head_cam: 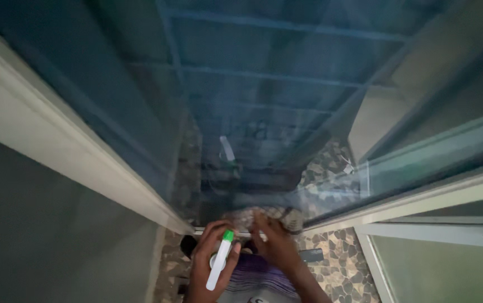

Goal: The person cleans a glass surface using a spray bottle and a cloth.

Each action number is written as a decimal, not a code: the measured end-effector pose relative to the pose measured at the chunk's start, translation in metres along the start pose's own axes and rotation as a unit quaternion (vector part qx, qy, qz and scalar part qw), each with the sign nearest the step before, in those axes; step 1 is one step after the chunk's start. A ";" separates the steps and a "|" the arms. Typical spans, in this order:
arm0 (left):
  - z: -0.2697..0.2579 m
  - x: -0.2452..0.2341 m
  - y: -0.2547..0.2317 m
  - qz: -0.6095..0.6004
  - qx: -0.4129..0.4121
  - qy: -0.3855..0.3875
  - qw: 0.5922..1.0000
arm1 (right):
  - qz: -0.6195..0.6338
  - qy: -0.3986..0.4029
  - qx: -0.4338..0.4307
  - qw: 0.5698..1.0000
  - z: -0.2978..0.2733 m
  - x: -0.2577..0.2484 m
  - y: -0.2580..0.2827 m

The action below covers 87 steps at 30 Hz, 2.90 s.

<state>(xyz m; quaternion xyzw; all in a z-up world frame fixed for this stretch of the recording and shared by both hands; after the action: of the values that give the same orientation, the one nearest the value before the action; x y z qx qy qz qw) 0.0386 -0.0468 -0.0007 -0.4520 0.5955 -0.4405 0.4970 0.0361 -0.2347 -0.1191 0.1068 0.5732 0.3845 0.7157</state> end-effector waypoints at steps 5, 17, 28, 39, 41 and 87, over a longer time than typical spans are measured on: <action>0.005 -0.012 0.025 0.005 -0.066 -0.001 0.998 | -0.076 -0.106 -0.048 0.990 0.000 -0.035 0.007; 0.026 -0.024 0.025 -0.013 -0.029 0.018 0.999 | -0.101 -0.056 -0.013 0.993 0.003 0.005 0.017; 0.030 -0.039 0.015 -0.032 -0.013 0.040 0.999 | -0.069 -0.194 -0.029 0.978 0.020 -0.029 0.033; 0.028 -0.045 0.014 -0.021 -0.021 0.048 0.998 | -0.058 -0.095 0.011 0.994 0.002 -0.005 0.006; 0.029 -0.049 0.015 -0.031 -0.023 0.044 0.998 | -0.097 -0.159 -0.001 0.982 -0.004 -0.023 0.009; 0.008 -0.071 0.009 -0.055 -0.019 0.010 0.998 | -0.090 0.014 -0.012 0.996 0.033 0.001 0.032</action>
<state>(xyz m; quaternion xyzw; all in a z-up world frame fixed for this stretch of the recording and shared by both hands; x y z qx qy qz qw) 0.0525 0.0237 0.0036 -0.4891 0.5830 -0.4601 0.4574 0.0523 -0.2024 -0.0906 0.0409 0.5857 0.3262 0.7409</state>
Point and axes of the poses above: each hand's wrist, its own z-axis towards the middle knuckle, its own x-axis out of the palm, y = z × x, the point moved 7 cm from there along z, towards the middle knuckle, and after that the axes turned 9 degrees about -x, right-handed, at the moved point
